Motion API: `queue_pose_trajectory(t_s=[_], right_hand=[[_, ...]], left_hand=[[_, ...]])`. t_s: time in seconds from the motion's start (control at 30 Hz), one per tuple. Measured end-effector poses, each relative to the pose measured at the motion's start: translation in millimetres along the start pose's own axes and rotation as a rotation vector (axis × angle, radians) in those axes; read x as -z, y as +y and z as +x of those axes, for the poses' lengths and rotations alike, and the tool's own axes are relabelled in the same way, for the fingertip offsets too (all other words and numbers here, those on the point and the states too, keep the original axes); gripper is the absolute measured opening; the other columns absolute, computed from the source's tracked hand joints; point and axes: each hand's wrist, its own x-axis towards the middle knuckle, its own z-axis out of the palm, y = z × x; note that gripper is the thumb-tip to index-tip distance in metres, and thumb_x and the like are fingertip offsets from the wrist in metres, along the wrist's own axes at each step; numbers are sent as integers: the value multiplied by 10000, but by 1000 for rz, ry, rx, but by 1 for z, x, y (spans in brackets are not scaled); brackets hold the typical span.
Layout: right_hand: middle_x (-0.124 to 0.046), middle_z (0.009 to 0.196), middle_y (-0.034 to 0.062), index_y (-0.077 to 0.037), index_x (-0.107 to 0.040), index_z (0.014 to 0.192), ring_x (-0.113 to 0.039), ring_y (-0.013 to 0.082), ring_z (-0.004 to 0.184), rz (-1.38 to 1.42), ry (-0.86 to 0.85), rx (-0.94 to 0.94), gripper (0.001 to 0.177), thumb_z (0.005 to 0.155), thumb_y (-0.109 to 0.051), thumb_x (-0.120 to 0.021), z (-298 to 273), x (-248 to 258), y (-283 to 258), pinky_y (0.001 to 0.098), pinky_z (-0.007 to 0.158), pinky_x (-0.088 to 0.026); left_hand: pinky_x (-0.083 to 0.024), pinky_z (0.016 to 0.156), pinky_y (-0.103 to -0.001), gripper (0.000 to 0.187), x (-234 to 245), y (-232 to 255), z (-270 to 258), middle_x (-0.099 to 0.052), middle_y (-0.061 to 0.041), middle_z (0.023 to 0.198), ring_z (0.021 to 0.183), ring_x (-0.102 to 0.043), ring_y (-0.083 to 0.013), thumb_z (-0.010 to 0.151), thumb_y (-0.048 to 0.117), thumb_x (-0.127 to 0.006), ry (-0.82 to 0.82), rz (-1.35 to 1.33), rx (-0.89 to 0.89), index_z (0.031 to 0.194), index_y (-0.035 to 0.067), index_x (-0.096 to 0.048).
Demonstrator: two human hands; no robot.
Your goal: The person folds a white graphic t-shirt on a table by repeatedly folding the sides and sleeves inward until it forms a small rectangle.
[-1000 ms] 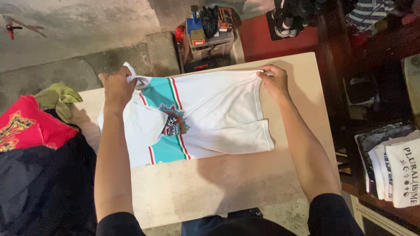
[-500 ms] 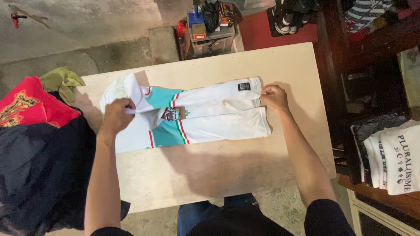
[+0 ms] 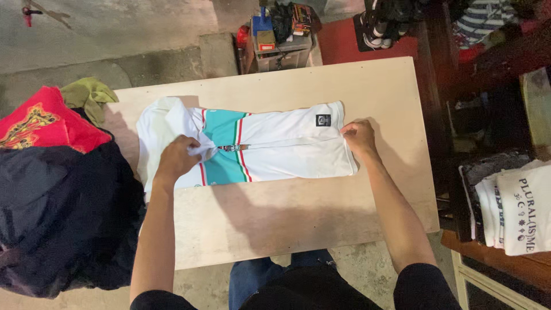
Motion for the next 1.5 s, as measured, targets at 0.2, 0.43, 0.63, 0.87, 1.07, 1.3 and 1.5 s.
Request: queue_pose_trajectory(t_s=[0.2, 0.43, 0.63, 0.87, 1.07, 1.3, 1.5], right_hand=[[-638, 1084, 141, -68, -747, 898, -673, 241, 936, 12, 242, 288, 152, 840, 58, -686, 12, -31, -57, 338, 794, -568], [-715, 1010, 84, -64, -736, 1006, -686, 199, 841, 293, -323, 630, 167, 863, 14, -698, -8, -167, -186, 321, 751, -563], [-607, 1114, 128, -60, -708, 1115, -593, 314, 1084, 28, -492, 683, 394, 727, -28, -770, -87, -253, -276, 410, 912, -498], [-604, 1119, 105, -129, -733, 1076, -597, 332, 1068, -165, -185, 838, 306, 784, -38, -729, -108, -278, -297, 465, 923, -487], [-637, 1170, 95, -66, -680, 1125, -621, 327, 959, 34, -143, 696, 215, 910, -63, -674, -116, -261, -287, 452, 892, -499], [-674, 1289, 73, -51, -704, 1153, -673, 312, 1135, 113, -220, 729, 201, 965, -63, -635, -126, -249, -273, 396, 930, -550], [-700, 1267, 105, -10, -659, 1109, -698, 187, 1050, 581, -221, 389, 162, 974, -25, -571, -117, -287, -233, 350, 919, -595]], left_hand=[[-570, 719, -357, 152, 12, -20, -2, -761, -131, 881, 775, -742, -265, 833, 102, -752, 52, -240, 264, 970, 37, -742], [-573, 755, -347, 291, -17, -132, 5, -758, -162, 1009, 857, -729, -233, 847, 137, -806, 358, -289, 330, 1070, -17, -700], [-549, 813, -413, 595, -41, -132, 40, -707, -201, 1107, 967, -688, -331, 714, 283, -907, 320, -265, 328, 1169, -20, -671], [-398, 606, -440, 467, -7, -104, 29, -460, -177, 630, 571, -456, -318, 841, 215, -777, 303, -267, 359, 643, -33, -434], [-355, 586, -404, 430, -27, -122, -12, -380, -69, 631, 632, -380, -156, 871, 140, -760, 376, -667, 528, 671, -21, -414], [-507, 605, -313, 288, -37, -147, -28, -698, -78, 780, 670, -657, -177, 723, 63, -719, 161, -711, 734, 995, 21, -632], [-550, 533, -340, 264, -34, -152, -30, -690, -124, 802, 637, -657, -199, 746, 92, -757, -112, -868, 767, 943, -65, -676]])
